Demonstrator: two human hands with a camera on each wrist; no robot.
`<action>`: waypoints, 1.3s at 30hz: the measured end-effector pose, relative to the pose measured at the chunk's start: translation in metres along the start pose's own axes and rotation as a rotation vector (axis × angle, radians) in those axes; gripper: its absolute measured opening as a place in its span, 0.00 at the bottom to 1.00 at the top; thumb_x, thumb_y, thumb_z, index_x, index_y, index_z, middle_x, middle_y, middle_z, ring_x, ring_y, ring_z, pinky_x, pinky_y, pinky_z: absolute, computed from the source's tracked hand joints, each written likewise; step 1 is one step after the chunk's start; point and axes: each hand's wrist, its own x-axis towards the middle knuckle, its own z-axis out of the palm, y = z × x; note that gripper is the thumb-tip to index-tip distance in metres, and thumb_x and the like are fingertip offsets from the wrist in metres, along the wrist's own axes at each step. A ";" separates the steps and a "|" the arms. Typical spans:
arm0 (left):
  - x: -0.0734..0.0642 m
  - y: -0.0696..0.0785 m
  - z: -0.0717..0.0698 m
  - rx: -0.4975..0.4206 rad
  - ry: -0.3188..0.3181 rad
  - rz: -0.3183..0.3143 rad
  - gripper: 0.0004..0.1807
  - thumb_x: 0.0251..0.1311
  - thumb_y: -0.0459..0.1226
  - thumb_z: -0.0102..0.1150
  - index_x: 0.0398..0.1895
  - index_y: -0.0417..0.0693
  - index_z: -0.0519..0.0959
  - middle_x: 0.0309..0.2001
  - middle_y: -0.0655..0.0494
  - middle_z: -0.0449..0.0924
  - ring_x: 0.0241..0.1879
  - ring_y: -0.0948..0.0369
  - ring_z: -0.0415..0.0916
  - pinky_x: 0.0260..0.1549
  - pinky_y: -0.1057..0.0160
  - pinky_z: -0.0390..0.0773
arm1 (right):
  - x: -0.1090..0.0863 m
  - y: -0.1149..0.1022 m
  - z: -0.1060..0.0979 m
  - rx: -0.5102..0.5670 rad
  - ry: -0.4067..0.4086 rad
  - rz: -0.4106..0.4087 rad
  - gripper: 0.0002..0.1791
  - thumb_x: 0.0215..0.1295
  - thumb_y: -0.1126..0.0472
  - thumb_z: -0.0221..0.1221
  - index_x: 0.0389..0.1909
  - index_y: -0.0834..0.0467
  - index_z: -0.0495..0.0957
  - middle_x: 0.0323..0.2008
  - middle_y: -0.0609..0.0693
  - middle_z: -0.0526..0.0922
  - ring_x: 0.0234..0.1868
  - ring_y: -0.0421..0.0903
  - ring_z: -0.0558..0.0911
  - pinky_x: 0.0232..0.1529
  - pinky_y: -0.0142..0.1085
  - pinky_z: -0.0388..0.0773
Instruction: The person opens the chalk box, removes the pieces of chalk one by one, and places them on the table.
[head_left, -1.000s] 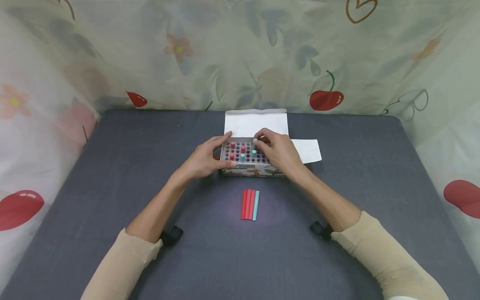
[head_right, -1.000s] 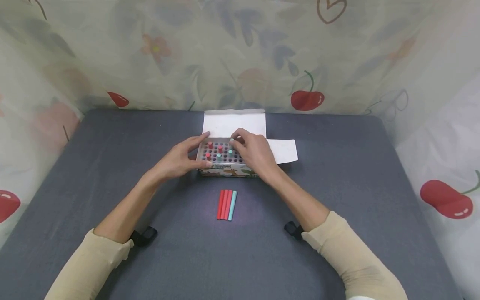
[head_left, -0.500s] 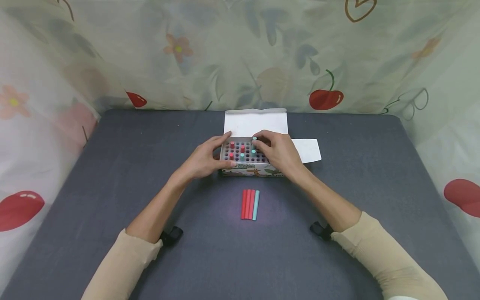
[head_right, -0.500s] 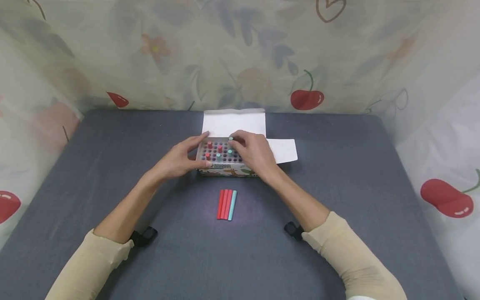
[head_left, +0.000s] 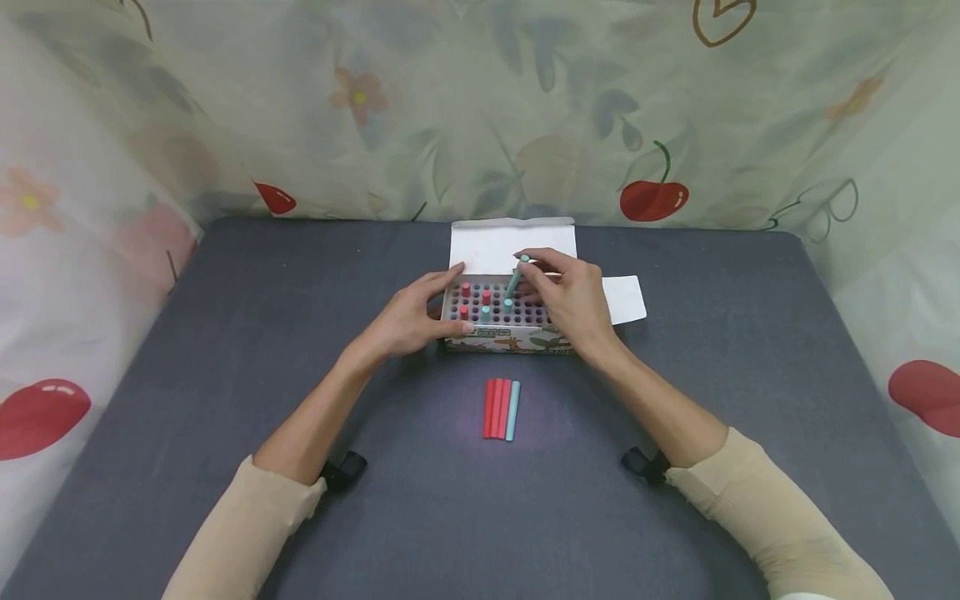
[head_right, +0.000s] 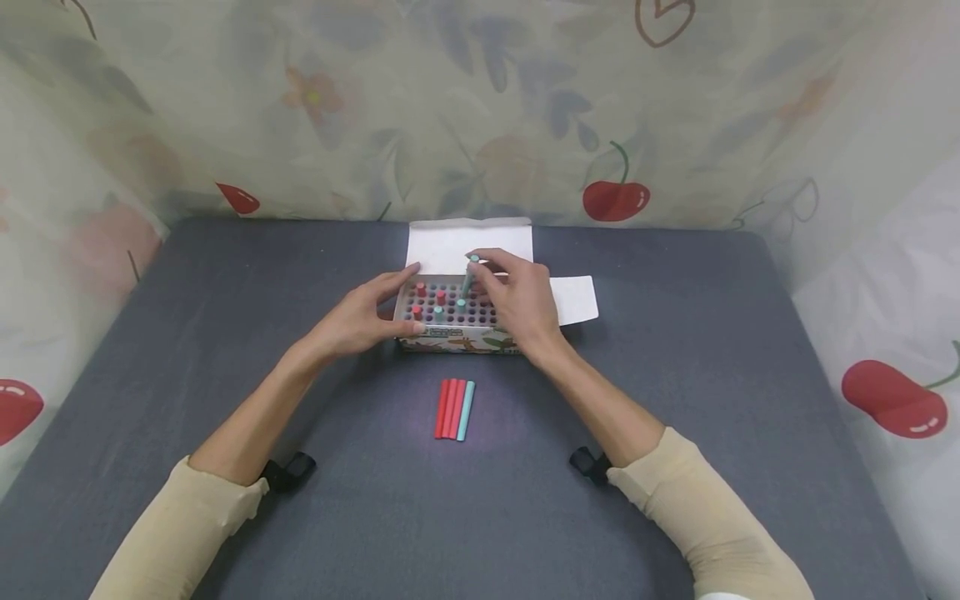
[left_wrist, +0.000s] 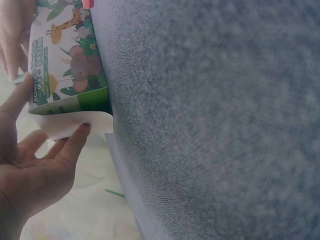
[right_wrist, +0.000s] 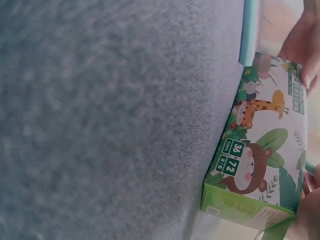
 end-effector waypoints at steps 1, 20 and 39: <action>0.000 0.000 0.000 0.002 0.000 -0.001 0.50 0.57 0.43 0.73 0.79 0.60 0.53 0.72 0.48 0.59 0.60 0.54 0.69 0.60 0.53 0.72 | 0.000 0.000 -0.001 0.023 0.009 0.004 0.14 0.68 0.59 0.63 0.50 0.64 0.84 0.35 0.56 0.87 0.34 0.53 0.88 0.34 0.40 0.84; -0.001 0.000 -0.003 0.000 -0.005 0.018 0.50 0.58 0.43 0.72 0.80 0.59 0.52 0.73 0.47 0.57 0.63 0.53 0.68 0.60 0.54 0.72 | -0.010 -0.021 -0.023 0.153 -0.004 0.127 0.18 0.68 0.59 0.63 0.52 0.67 0.82 0.32 0.61 0.81 0.30 0.54 0.85 0.33 0.42 0.84; -0.004 -0.001 0.000 0.003 -0.012 0.022 0.49 0.59 0.44 0.71 0.79 0.61 0.52 0.74 0.47 0.57 0.64 0.53 0.67 0.59 0.54 0.73 | -0.040 -0.025 -0.036 0.233 -0.122 0.365 0.23 0.68 0.57 0.64 0.58 0.68 0.78 0.37 0.55 0.85 0.32 0.53 0.87 0.33 0.44 0.84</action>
